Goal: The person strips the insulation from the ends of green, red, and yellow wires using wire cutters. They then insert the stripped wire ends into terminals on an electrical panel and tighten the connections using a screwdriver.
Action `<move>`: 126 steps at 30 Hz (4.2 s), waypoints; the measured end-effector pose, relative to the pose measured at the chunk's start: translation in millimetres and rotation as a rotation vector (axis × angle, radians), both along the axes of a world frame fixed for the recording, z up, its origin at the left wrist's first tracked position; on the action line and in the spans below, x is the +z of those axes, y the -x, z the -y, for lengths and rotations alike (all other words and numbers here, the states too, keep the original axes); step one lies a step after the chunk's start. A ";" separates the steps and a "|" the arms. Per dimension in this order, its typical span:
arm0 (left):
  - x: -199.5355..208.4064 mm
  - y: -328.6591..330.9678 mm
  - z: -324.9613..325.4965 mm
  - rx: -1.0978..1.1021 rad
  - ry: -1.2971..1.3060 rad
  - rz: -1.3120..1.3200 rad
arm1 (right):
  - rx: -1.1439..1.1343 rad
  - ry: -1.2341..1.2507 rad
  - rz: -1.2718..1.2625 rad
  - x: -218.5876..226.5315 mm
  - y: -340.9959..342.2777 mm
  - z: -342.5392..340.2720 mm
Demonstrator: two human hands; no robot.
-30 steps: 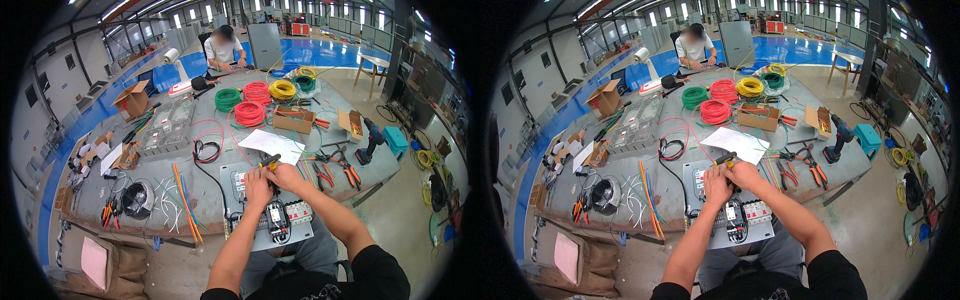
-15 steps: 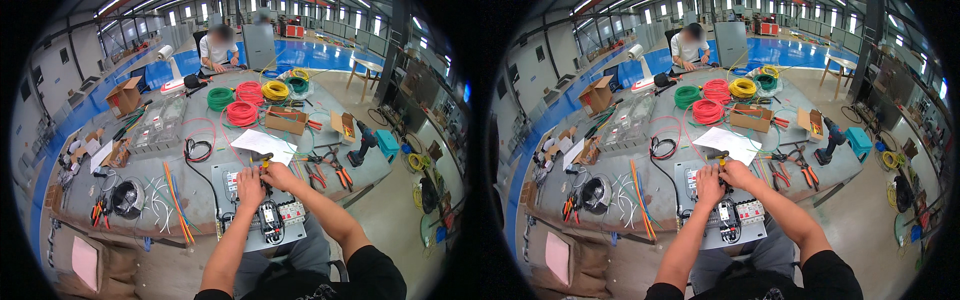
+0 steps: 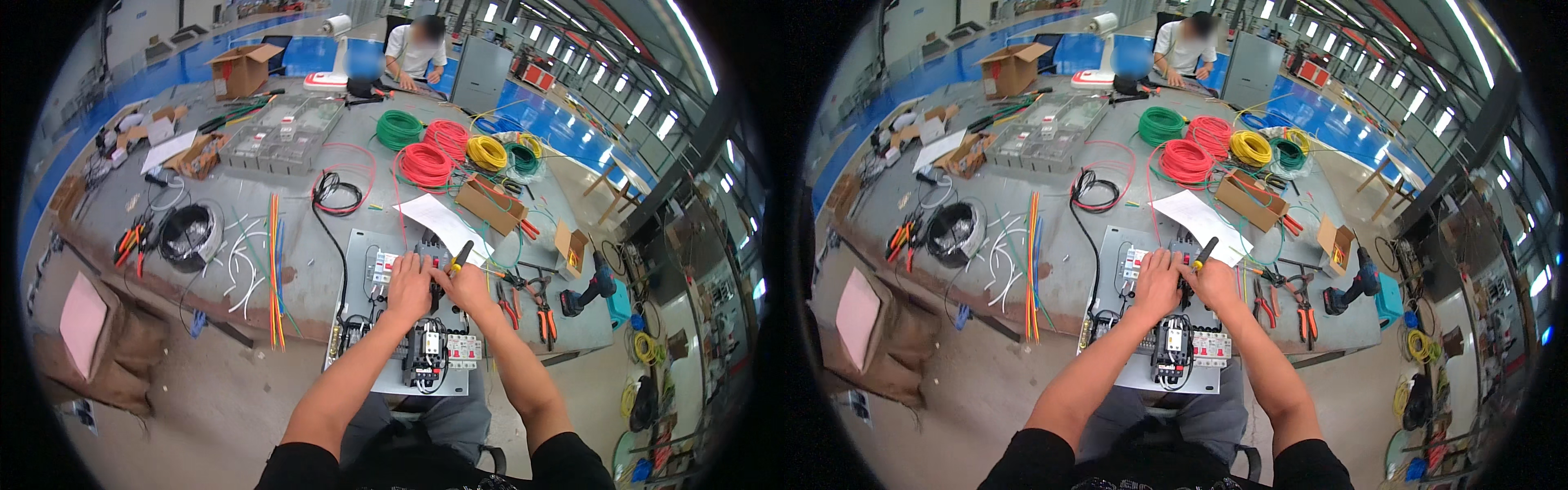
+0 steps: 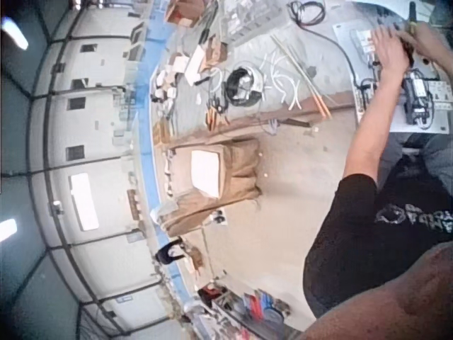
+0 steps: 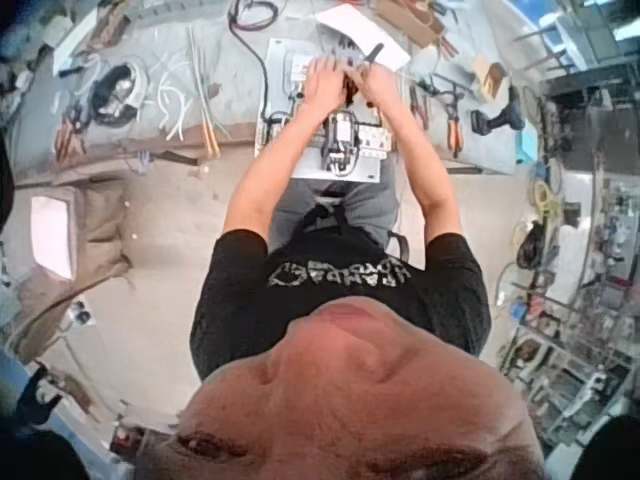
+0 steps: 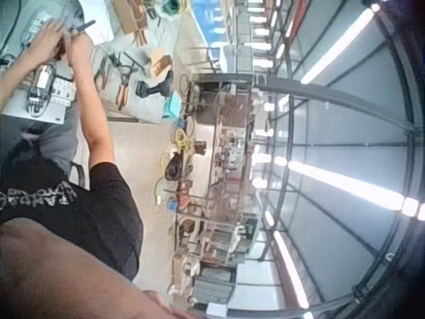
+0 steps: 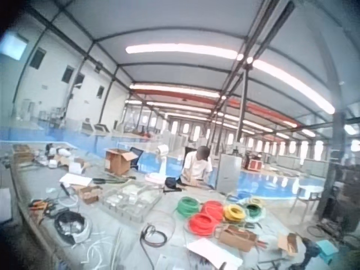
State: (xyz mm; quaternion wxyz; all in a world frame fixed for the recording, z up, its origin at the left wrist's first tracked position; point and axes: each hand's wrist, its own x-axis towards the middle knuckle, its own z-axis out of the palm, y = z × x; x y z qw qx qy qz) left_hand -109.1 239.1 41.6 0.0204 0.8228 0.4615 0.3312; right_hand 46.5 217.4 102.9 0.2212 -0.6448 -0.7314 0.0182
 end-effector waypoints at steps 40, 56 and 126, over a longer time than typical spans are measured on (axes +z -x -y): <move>3.8 2.3 1.4 -0.002 0.032 0.000 | 0.186 0.217 -0.197 9.5 -13.4 -13.5; 5.7 9.4 13.2 -0.048 -0.010 0.018 | 0.116 0.147 -0.478 3.7 -16.3 9.4; 4.0 -21.6 -26.9 -0.356 0.219 0.282 | -0.022 0.324 -0.438 -10.1 -44.8 -0.8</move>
